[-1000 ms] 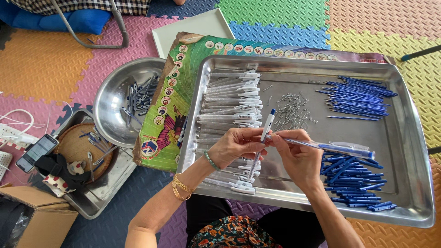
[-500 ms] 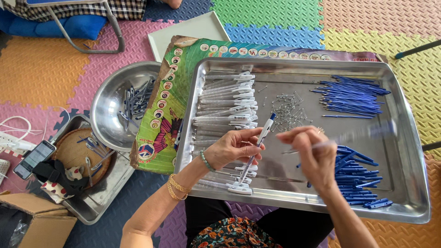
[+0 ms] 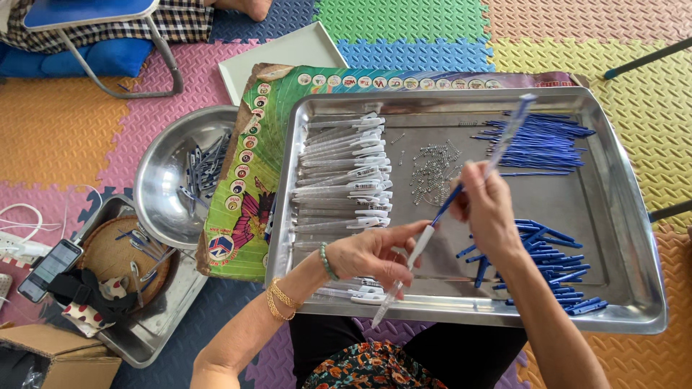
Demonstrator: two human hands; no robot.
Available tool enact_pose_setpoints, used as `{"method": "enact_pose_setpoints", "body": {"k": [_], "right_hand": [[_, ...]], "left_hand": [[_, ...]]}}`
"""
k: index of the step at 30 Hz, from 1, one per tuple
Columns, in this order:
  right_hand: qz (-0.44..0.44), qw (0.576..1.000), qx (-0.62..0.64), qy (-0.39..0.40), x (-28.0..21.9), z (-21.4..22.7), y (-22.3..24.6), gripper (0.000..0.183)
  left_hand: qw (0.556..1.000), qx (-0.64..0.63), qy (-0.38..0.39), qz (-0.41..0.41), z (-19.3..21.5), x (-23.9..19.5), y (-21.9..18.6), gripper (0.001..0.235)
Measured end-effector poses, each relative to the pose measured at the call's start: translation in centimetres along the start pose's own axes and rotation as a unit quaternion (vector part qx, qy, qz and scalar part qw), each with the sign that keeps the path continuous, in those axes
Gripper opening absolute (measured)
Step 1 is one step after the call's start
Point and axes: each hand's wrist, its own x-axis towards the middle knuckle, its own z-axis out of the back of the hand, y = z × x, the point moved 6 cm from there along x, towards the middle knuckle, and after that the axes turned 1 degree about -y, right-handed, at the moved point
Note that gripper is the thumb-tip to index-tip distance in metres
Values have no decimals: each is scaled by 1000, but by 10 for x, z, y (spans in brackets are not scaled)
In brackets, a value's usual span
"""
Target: The person assembles ballpoint pens by inserting blue ink refills into clear plastic barrels and screwing on white caps. The person handles the components by hand, picking them from a metal tray and placing the finished pens into a metal bowl.
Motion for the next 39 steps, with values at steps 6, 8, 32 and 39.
{"method": "enact_pose_setpoints", "body": {"k": [6,8,32,39], "right_hand": [[-6,987,66,-144,6,91,13,23],[-16,989,52,-139,-13,115,31,22],[-33,991,81,-101,46,88,-24,23],[187,919,-337,-88,20,77,13,12]], "left_hand": [[995,-22,24,89,0,-4,-5,98],[991,-8,25,135,-1,-5,-13,97],[810,565,-136,84,111,74,-69,46],[382,902,-173,-106,80,117,-48,13]]}}
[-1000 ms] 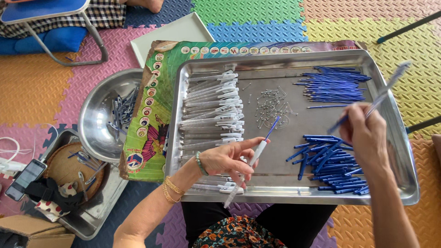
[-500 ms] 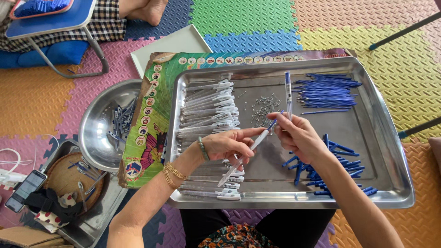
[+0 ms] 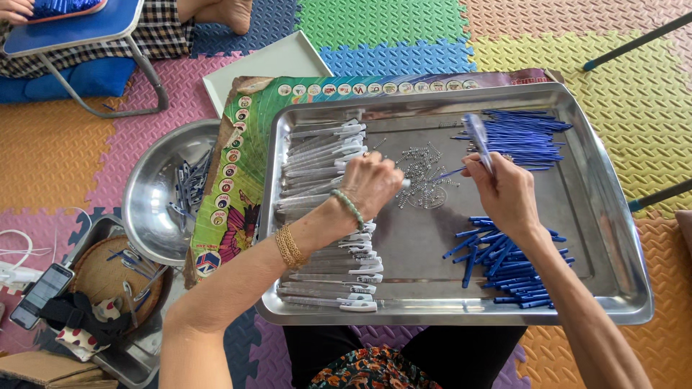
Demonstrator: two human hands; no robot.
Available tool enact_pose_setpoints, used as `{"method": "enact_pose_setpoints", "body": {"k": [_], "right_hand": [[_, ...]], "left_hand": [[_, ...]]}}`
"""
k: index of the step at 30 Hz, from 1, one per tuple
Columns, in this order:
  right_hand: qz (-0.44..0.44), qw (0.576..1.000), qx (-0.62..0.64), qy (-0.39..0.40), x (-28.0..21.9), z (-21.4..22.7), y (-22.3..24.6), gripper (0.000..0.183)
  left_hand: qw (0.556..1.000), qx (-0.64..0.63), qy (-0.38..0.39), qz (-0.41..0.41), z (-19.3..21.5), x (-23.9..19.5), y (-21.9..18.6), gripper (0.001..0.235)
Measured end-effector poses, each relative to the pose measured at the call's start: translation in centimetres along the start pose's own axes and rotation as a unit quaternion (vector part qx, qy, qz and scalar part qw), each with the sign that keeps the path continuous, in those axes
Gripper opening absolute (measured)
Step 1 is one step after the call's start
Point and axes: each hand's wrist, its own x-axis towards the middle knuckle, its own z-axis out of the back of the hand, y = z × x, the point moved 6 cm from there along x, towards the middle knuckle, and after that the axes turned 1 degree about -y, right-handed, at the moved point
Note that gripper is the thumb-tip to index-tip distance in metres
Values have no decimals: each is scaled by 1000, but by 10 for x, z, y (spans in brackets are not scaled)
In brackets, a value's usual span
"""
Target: The person assembles ballpoint pens by inserting blue ink refills into clear plastic barrels and screwing on white caps. The person handles the components by hand, picking them from a metal tray and placing the finished pens into a metal bowl.
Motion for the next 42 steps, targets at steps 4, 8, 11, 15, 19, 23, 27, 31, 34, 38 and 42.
{"method": "enact_pose_setpoints", "body": {"k": [4,8,11,15,19,23,27,31,34,38,42], "right_hand": [[43,996,-69,26,4,-8,-17,15],[-7,1000,-15,-9,-2,8,-2,12],[-9,1000,-25,-1,1,19,0,17],[-173,981,85,-20,14,49,-57,13],[-315,927,201,-19,10,60,-115,20],[-290,927,-212,111,1,94,-134,55],[-217,945,-226,99,-12,103,-126,45],[-175,939,-269,122,-23,89,-137,35],[-140,942,-284,113,-24,80,-131,37],[-121,946,-282,103,-28,69,-125,33],[-114,950,-271,106,-31,66,-120,31]], "left_hand": [[997,60,-25,-43,12,-1,-6,13],[997,45,-11,-53,26,-5,-2,11],[997,6,-73,-26,40,-6,13,12],[993,-68,37,87,65,-21,79,12],[955,-231,91,162,1,-58,148,36],[941,-288,78,161,-39,-74,159,33],[960,-246,-14,130,-29,-97,174,52],[943,-213,-52,252,11,-150,197,40],[942,-167,-126,264,32,-206,214,32],[906,-206,-5,369,-7,-252,224,37],[892,-215,101,384,-16,-243,211,47]]}}
